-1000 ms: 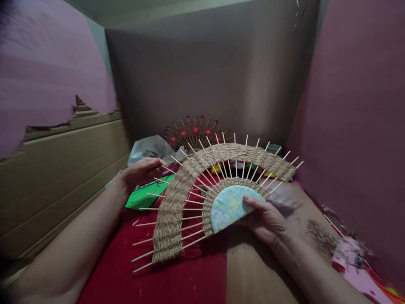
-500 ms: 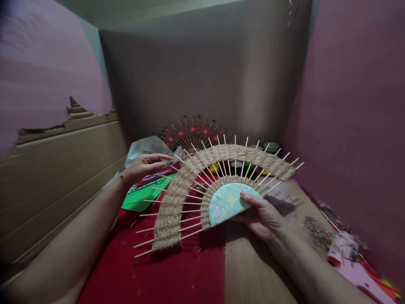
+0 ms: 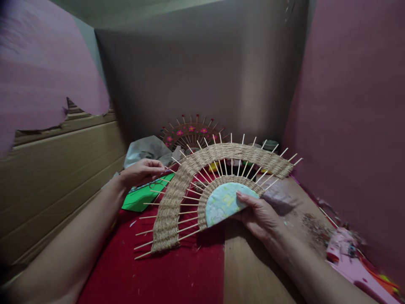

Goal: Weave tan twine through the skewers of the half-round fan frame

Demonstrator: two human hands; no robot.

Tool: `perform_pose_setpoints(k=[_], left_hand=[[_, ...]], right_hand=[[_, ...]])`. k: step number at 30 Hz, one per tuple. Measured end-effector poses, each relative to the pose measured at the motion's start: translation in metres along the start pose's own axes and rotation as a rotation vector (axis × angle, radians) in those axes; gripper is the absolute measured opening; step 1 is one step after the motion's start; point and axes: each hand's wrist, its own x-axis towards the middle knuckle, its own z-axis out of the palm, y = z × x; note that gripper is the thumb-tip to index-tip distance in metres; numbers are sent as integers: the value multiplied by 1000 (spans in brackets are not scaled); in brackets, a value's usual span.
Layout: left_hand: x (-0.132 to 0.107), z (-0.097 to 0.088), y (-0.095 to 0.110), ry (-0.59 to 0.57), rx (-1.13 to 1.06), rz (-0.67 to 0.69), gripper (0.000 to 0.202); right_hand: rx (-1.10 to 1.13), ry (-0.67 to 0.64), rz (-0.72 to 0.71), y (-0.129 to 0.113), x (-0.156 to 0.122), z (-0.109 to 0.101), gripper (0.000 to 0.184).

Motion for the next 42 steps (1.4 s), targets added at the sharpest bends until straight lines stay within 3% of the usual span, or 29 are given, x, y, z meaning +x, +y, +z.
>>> perform_pose_setpoints(k=[6, 12, 17, 28, 34, 42], left_hand=[[1, -2, -10, -6, -154, -7, 11], [4, 25, -15, -78, -215, -49, 11], [7, 37, -9, -152, -171, 51, 11], [-6, -3, -8, -118, -163, 74, 18], [-17, -7, 5, -95, -77, 33, 19], [-17, -11, 6, -92, 0, -13, 25]], right_hand=[[38, -27, 10, -2, 1, -2, 15], [56, -66, -6, -1, -3, -1, 15], [81, -54, -22, -3, -2, 0, 16], [73, -23, -85, -5, 1, -4, 17], [36, 7, -104, -9, 1, -5, 18], [26, 30, -129, -9, 2, -3, 19]])
